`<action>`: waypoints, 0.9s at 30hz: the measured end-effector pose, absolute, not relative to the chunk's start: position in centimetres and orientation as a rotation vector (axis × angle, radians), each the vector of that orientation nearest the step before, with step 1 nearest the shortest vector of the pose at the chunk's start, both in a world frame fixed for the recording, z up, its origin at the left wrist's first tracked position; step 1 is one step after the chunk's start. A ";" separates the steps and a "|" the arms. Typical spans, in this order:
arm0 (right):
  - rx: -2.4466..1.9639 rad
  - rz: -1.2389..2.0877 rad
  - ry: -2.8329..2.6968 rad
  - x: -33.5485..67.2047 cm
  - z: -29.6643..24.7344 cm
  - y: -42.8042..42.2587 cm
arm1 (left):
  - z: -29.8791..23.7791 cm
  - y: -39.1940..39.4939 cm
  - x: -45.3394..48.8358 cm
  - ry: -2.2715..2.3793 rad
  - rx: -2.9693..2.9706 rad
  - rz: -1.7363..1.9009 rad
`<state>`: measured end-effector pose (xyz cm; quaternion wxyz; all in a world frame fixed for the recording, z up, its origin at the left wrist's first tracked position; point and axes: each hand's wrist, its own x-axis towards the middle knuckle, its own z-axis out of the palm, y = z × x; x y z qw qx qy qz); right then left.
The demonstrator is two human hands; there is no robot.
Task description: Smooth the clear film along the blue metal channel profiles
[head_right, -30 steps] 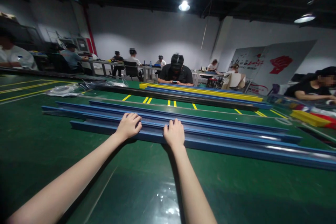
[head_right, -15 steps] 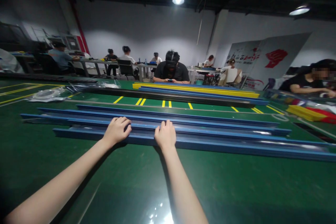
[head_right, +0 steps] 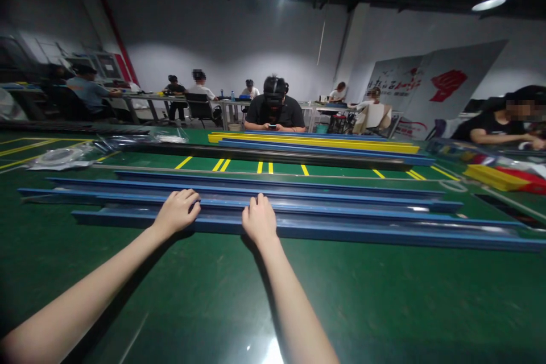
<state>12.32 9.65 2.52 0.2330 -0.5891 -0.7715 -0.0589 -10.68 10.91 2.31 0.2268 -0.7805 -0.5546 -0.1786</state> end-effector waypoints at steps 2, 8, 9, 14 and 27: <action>-1.577 -0.074 -2.150 13.1 2.8 10.1 | 2.6 10.9 -10.6 -1.531 -2.175 -0.472; -1.692 0.005 -2.053 16.4 3.8 13.2 | 4.5 12.1 -9.0 -1.633 -2.156 -0.337; -1.727 -0.019 -2.040 17.0 3.8 13.7 | 4.8 12.6 -8.5 -1.653 -2.162 -0.328; -1.840 -0.136 -2.051 19.6 3.7 15.7 | 5.1 15.1 -5.7 -1.712 -2.235 -0.338; -1.943 0.077 -2.242 22.2 3.7 19.4 | 3.9 20.1 -2.4 -2.013 -2.391 -0.266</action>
